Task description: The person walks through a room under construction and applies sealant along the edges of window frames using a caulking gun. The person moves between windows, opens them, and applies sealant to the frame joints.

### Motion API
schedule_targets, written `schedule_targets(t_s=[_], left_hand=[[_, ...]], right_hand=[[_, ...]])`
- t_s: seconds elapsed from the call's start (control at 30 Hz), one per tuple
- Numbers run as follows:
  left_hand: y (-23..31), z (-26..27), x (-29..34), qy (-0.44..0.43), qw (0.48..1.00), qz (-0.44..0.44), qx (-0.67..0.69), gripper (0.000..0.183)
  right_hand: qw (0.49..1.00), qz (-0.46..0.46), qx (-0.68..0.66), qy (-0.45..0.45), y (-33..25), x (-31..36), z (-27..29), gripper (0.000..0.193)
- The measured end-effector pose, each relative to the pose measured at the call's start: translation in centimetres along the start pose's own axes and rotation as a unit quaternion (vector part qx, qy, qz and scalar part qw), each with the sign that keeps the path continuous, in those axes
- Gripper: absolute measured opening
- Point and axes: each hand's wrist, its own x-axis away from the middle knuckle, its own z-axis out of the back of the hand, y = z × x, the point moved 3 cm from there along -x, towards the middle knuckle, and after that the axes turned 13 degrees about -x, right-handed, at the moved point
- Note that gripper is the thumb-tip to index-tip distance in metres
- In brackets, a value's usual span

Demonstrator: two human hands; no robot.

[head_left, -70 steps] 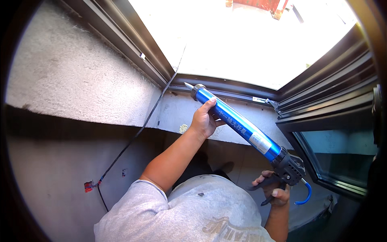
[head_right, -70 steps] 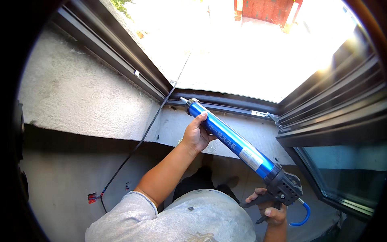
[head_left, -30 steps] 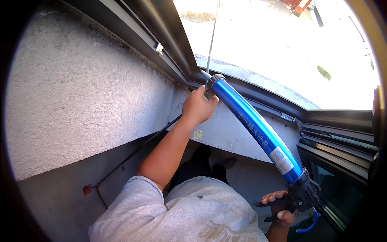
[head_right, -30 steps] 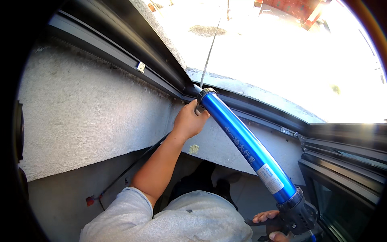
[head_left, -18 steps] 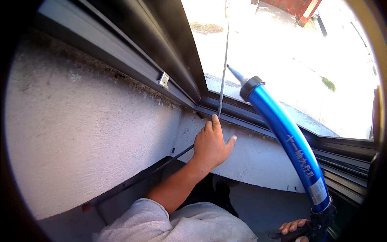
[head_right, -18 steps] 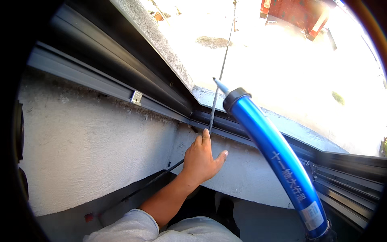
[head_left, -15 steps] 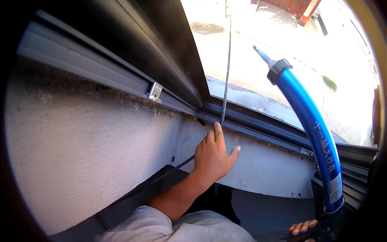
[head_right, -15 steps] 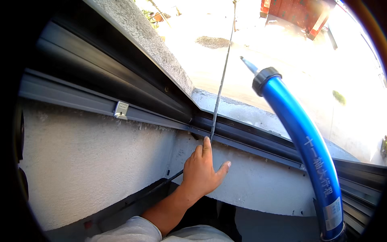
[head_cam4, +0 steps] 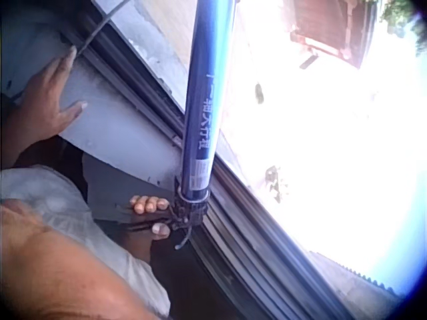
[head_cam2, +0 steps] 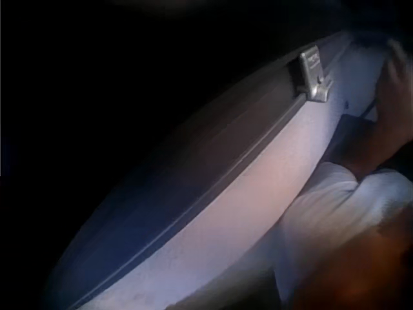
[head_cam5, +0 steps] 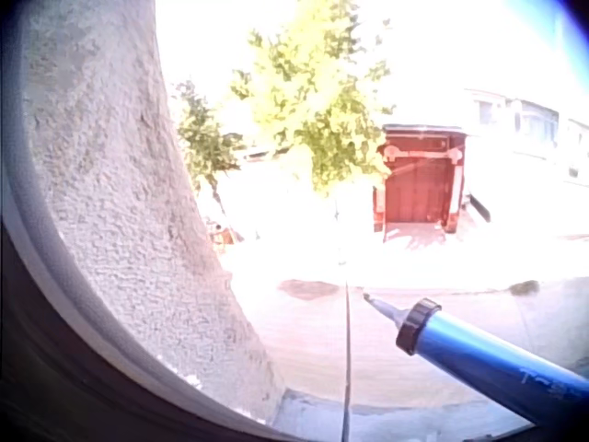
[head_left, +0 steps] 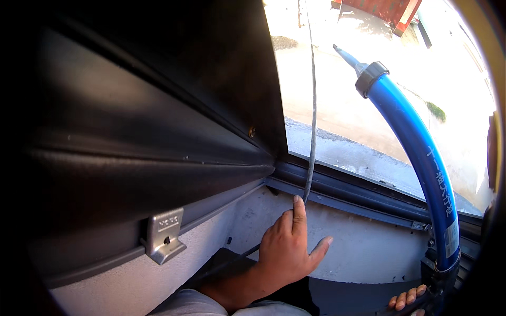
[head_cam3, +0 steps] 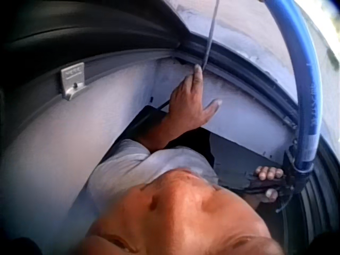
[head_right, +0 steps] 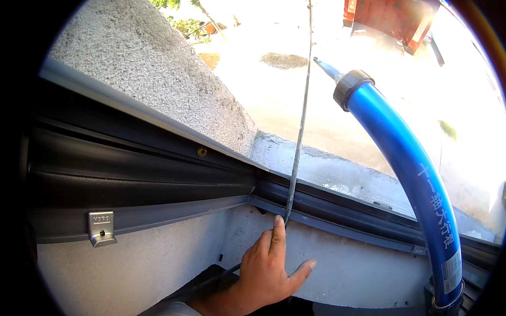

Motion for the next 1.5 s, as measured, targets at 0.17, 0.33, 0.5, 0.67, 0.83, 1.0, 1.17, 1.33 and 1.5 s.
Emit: schedule_targets(t_s=[0.17,0.33,0.5,0.67,0.83,1.0,1.17,1.33,1.5], left_hand=[[0.0,-0.1,0.1,0.042,0.999,-0.020,-0.008,0.100],[-0.1,-0.1,-0.3,0.041,0.999,-0.008,-0.023,0.095],[0.4,2.9,-4.1,0.106,0.994,0.000,-0.039,0.074],[-1.8,-0.6,-9.1,-0.005,0.991,0.103,-0.083,0.069],[-5.5,-1.2,-12.4,-0.128,0.969,0.115,-0.175,0.071],[-9.2,-2.1,-14.6,-0.217,0.940,0.136,-0.225,0.074],[-15.0,-5.9,-13.2,-0.082,0.991,0.091,-0.052,0.052],[-14.5,-5.5,-12.6,-0.058,0.977,0.120,-0.166,0.055],[-14.2,-3.6,-15.6,-0.210,0.948,0.153,-0.187,0.060]], right_hand=[[1.000,-0.012,0.018,0.018,-0.4,1.8,0.2,0.063],[0.999,-0.010,0.036,0.031,-2.5,5.5,0.1,0.063],[0.997,-0.011,0.041,0.071,-3.9,9.2,-0.5,0.064],[0.994,-0.065,0.024,0.088,-5.6,5.5,-1.3,0.066],[0.997,-0.072,0.009,0.031,-3.3,3.7,-0.7,0.065],[0.993,-0.108,0.042,-0.002,-3.4,2.4,-1.6,0.063],[0.993,-0.104,0.050,0.002,-3.6,2.9,-0.9,0.064],[0.994,-0.102,0.039,-0.004,-3.0,2.9,-0.4,0.065],[0.993,-0.103,0.051,-0.012,-3.0,2.2,-0.3,0.065]])
